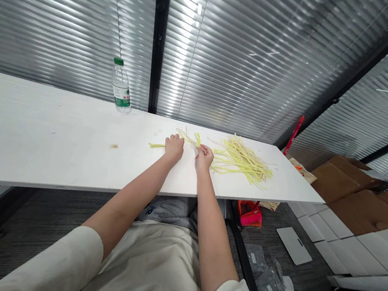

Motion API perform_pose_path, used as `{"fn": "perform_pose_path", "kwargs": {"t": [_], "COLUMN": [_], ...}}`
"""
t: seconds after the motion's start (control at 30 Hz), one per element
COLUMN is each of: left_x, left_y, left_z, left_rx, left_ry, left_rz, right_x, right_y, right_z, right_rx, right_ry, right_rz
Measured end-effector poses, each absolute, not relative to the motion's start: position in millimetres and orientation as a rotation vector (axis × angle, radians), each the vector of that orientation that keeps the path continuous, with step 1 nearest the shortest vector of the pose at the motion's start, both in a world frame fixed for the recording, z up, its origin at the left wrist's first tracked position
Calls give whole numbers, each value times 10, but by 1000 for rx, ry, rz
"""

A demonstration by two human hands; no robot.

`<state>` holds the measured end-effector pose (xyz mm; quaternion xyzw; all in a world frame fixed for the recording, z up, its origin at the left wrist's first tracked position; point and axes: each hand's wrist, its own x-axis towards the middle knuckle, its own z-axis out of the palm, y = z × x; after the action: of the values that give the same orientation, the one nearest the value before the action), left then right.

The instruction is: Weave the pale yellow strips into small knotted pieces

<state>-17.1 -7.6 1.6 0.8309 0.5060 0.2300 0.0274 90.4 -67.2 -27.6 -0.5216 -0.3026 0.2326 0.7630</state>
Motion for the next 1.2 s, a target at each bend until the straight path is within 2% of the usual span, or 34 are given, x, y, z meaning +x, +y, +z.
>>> {"fn": "perform_pose_path", "kwargs": {"t": [0.13, 0.3, 0.47, 0.77, 1.0, 1.2], "left_x": [-188, -147, -66, -81, -104, -147], "left_y": [-47, 35, 166, 137, 149, 497], "left_z": [-10, -50, -81, -15, 196, 634], "left_rx": [2500, 2626, 2716, 2762, 2687, 2493], "left_ry": [1579, 1376, 1251, 1191, 1244, 1105], "left_rz": [662, 837, 676, 644, 818, 895], "right_x": [917, 918, 913, 914, 892, 863], "right_y": [-666, -664, -646, -634, -648, -650], "right_z": [-290, -291, -292, -290, -278, -261], "right_rx": [-1142, -1135, -1107, -1091, -1097, -1088], "right_ry": [-655, -663, -653, -634, -642, -664], "right_rz": [502, 492, 493, 502, 469, 488]}}
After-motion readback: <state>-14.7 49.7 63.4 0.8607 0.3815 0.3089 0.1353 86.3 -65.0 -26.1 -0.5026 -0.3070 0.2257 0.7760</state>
